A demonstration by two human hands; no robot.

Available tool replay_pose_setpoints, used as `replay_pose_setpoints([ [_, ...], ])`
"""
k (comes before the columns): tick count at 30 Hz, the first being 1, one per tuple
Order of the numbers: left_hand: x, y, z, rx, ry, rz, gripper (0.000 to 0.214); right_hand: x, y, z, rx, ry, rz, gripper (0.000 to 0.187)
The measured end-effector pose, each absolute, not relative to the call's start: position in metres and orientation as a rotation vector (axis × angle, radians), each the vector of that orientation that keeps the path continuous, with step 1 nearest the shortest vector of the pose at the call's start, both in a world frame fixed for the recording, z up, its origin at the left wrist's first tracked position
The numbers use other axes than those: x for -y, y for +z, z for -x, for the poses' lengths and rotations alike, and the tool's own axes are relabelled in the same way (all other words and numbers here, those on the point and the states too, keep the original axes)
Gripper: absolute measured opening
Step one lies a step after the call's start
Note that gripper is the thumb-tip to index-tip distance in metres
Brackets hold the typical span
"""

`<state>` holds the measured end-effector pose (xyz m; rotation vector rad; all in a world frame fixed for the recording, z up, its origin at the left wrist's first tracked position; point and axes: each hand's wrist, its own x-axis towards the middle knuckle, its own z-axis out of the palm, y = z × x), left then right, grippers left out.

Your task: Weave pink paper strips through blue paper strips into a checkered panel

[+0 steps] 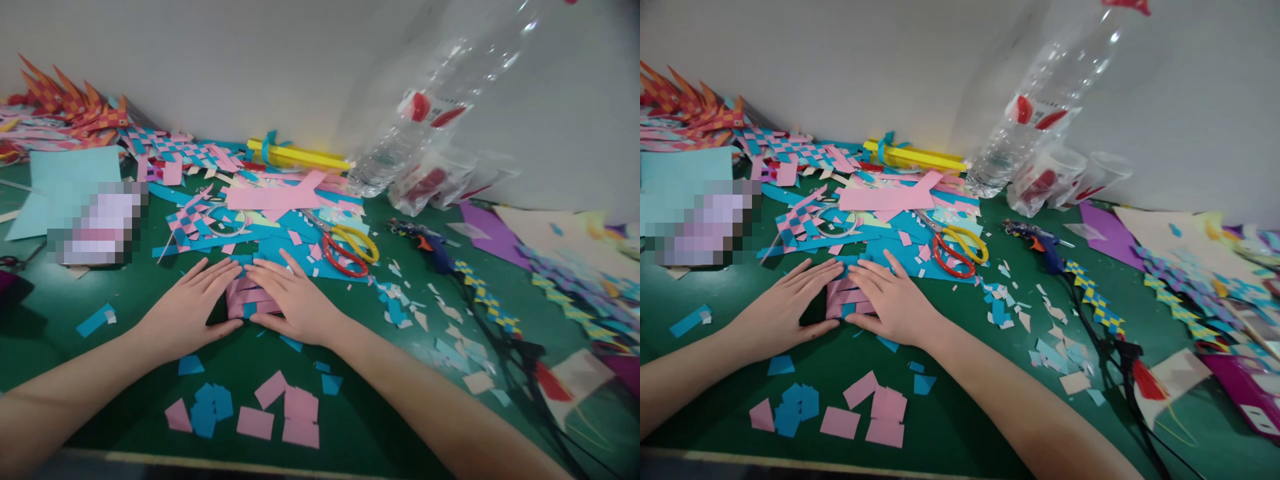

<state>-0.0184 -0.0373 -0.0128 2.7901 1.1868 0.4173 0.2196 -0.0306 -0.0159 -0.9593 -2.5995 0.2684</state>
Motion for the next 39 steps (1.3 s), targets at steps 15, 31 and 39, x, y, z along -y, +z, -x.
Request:
replay_pose_setpoints([
  [15,0.037,-0.010,0.018,-1.181,0.418,-2.789,0.067,0.032,-0.012,-0.223,2.385,0.062,0.852,0.033],
  [31,0.038,-0.003,0.023,-1.138,0.651,-2.851,0.021,0.022,-0.019,-0.228,2.190,0.056,0.949,0.020],
  [39,0.036,-0.007,0.022,-0.993,0.610,-2.895,0.025,0.020,-0.022,-0.232,2.215,0.052,0.920,0.027],
])
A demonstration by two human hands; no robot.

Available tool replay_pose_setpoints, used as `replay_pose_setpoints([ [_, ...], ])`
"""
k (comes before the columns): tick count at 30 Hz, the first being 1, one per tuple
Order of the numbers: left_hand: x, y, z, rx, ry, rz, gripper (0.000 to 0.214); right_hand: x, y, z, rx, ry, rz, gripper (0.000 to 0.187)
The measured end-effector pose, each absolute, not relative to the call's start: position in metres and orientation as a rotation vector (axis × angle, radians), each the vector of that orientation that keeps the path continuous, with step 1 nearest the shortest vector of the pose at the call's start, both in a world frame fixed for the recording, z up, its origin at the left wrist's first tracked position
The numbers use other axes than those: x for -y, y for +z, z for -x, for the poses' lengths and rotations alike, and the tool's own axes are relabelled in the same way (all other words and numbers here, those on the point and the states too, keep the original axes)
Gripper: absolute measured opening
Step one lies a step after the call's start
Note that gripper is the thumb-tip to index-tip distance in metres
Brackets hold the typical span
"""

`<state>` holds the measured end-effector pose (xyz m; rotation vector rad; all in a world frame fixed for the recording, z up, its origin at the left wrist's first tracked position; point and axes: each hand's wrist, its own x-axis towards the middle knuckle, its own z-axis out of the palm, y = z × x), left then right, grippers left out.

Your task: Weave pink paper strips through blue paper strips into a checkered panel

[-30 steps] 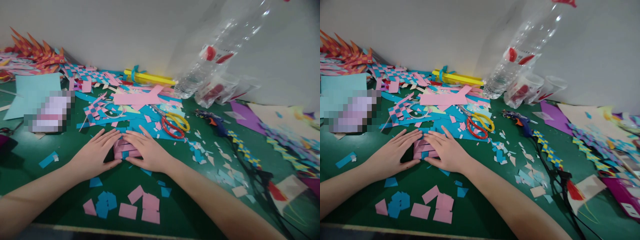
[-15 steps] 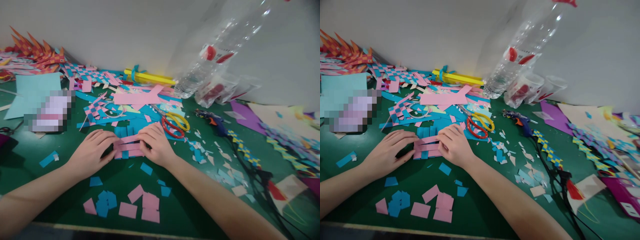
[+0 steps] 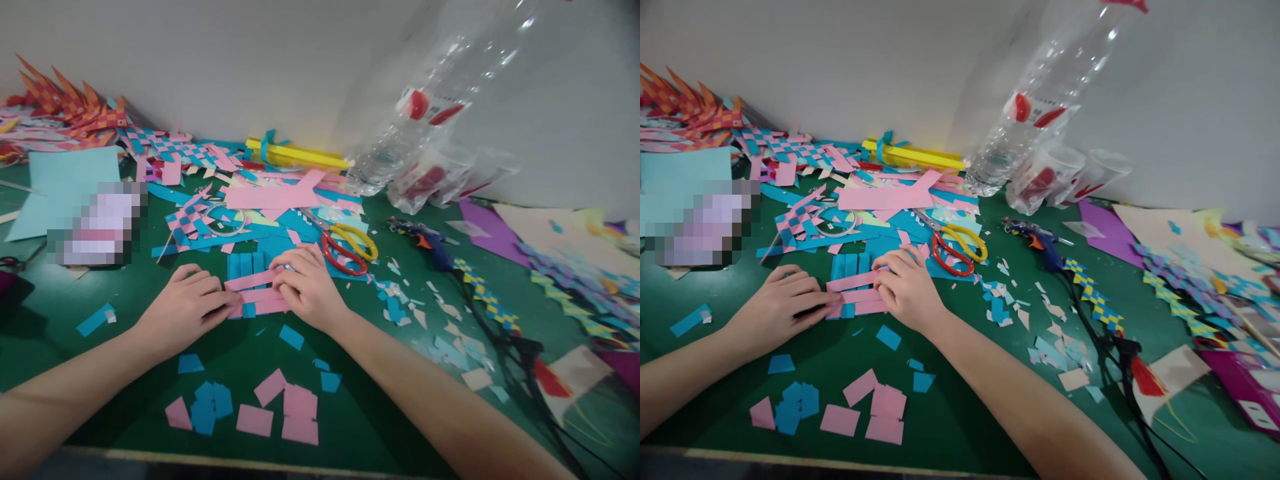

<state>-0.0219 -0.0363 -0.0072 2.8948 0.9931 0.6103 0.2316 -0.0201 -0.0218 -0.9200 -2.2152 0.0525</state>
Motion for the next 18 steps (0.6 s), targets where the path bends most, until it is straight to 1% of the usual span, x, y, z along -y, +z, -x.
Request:
replay_pose_setpoints([
  [6,0.0358,-0.0091,0.0228,-0.959,0.629,-2.866,0.029,0.0202,-0.0225,-0.2303,2.211,0.033,0.939,0.028],
  [18,0.0352,-0.0097,0.0228,-0.957,0.627,-2.844,0.030,0.0223,-0.0211,-0.2296,2.188,-0.014,1.049,0.027],
])
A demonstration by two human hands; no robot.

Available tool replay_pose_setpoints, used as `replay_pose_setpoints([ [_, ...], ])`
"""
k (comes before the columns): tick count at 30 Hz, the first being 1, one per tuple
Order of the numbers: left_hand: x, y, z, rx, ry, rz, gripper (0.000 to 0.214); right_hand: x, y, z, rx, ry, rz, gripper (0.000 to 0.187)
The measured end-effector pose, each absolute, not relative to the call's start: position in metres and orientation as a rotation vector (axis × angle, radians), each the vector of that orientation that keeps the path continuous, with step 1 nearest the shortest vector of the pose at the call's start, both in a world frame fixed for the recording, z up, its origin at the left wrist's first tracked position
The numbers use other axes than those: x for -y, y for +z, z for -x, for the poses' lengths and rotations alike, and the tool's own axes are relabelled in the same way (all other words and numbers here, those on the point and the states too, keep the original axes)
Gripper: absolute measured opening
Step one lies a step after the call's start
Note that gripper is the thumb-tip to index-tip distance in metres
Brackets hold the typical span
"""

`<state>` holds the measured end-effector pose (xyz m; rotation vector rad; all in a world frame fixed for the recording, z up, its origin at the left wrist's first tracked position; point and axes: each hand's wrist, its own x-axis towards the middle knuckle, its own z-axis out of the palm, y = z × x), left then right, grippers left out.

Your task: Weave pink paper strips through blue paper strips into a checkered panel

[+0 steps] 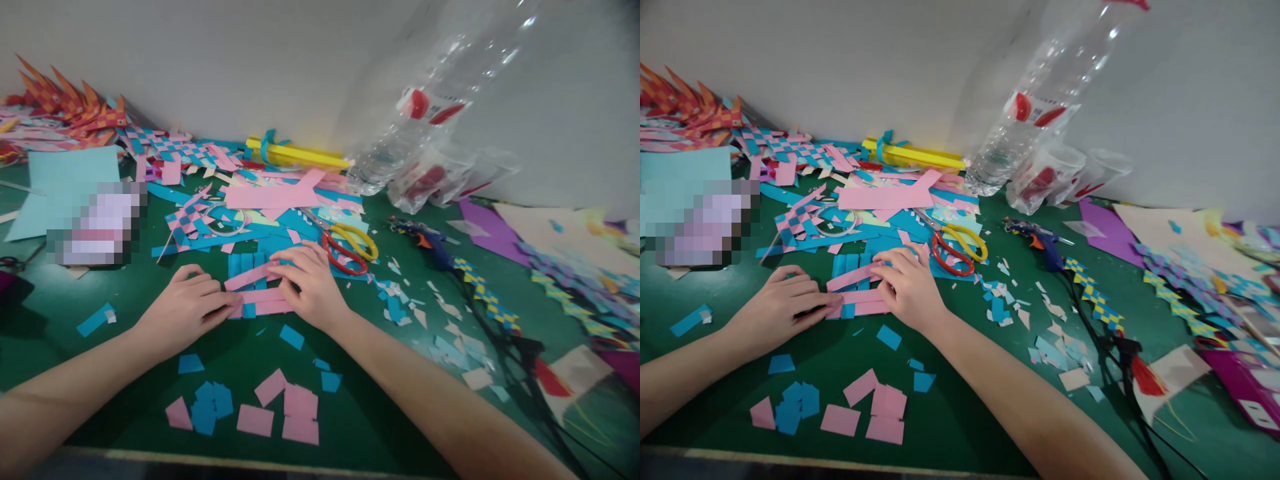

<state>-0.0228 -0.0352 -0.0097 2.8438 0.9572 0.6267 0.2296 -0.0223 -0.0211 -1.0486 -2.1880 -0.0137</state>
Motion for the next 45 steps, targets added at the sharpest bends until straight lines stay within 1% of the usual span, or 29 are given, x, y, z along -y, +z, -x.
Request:
replay_pose_setpoints([
  [5,0.0355,-0.0095,0.0223,-0.941,0.628,-2.867,0.030,0.0226,-0.0211,-0.2282,2.154,-0.027,1.084,0.028],
  [10,0.0368,-0.0073,0.0197,-0.836,0.688,-2.919,0.030,0.0220,-0.0225,-0.2272,2.113,0.036,1.106,0.026],
  [13,0.0386,-0.0050,0.0189,-0.821,0.722,-2.933,0.024,0.0220,-0.0227,-0.2274,2.117,0.068,1.115,0.027],
  [16,0.0402,-0.0028,0.0190,-0.902,0.780,-2.921,0.018,0.0224,-0.0216,-0.2285,2.096,0.093,1.105,0.026],
  [18,0.0402,-0.0020,0.0191,-0.954,0.789,-2.901,0.015,0.0228,-0.0200,-0.2296,2.083,0.106,1.071,0.024],
  [20,0.0392,-0.0021,0.0190,-0.991,0.762,-2.865,0.014,0.0232,-0.0181,-0.2305,2.100,0.101,1.003,0.027],
  [24,0.0370,-0.0043,0.0182,-0.997,0.665,-2.781,0.025,0.0241,-0.0148,-0.2306,2.186,0.062,0.867,0.032],
  [30,0.0378,-0.0078,0.0191,-1.015,0.506,-2.762,0.047,0.0256,-0.0157,-0.2281,2.292,0.051,0.732,0.033],
  [32,0.0379,-0.0092,0.0196,-1.022,0.454,-2.777,0.051,0.0259,-0.0165,-0.2274,2.298,0.033,0.734,0.033],
  [37,0.0372,-0.0107,0.0195,-1.003,0.429,-2.801,0.051,0.0256,-0.0160,-0.2268,2.264,-0.032,0.801,0.033],
  [41,0.0367,-0.0096,0.0192,-0.998,0.430,-2.774,0.048,0.0254,-0.0157,-0.2275,2.256,-0.067,0.876,0.029],
  [45,0.0367,-0.0098,0.0193,-1.011,0.446,-2.763,0.050,0.0255,-0.0175,-0.2283,2.221,-0.107,0.912,0.025],
])
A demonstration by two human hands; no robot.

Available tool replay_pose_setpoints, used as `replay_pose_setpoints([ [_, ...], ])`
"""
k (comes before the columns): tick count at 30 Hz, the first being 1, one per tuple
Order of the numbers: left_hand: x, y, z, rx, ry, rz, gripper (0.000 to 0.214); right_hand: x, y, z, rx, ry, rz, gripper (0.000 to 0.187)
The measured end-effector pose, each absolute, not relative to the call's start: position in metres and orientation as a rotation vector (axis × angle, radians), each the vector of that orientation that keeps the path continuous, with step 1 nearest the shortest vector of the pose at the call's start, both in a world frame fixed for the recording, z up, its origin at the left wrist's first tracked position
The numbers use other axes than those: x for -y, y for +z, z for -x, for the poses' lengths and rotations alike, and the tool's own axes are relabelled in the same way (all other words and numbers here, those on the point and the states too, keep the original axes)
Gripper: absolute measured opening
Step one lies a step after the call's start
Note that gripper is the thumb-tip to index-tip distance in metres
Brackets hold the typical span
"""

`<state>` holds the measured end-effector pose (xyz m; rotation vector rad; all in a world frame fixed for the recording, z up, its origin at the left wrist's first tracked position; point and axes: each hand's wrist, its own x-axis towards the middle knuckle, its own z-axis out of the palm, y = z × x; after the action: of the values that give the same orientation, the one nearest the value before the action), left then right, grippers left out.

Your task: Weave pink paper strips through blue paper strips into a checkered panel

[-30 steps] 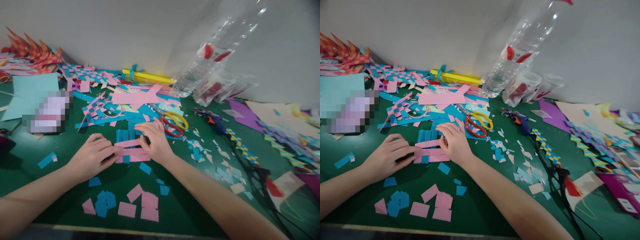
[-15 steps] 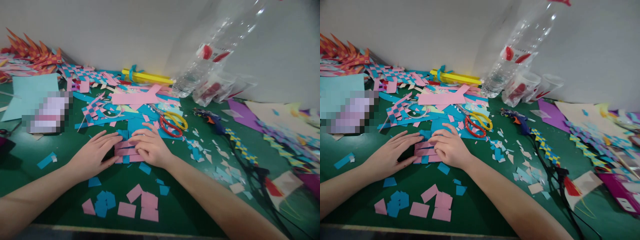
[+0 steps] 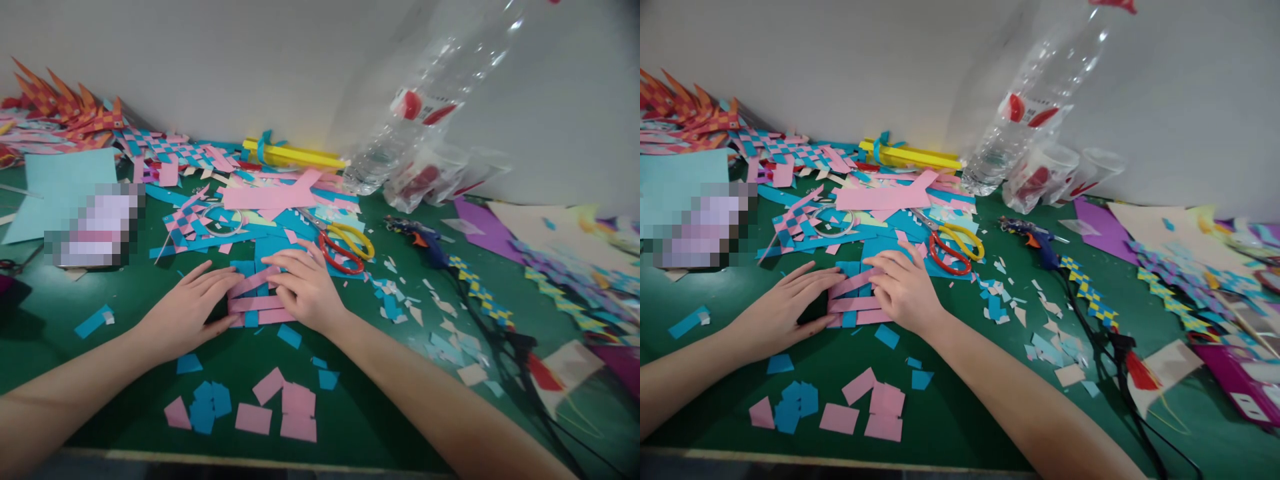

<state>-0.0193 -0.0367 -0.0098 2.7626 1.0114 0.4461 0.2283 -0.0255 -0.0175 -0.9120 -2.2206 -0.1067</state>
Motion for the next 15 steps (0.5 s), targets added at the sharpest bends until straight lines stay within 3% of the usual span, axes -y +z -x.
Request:
replay_pose_setpoints([
  [7,0.0359,-0.0090,0.0199,-0.984,0.411,-2.782,0.056,0.0246,-0.0208,-0.2281,2.205,-0.092,0.991,0.024],
  [15,0.0376,-0.0074,0.0203,-0.953,0.451,-2.810,0.043,0.0229,-0.0210,-0.2281,2.246,0.002,1.001,0.025],
])
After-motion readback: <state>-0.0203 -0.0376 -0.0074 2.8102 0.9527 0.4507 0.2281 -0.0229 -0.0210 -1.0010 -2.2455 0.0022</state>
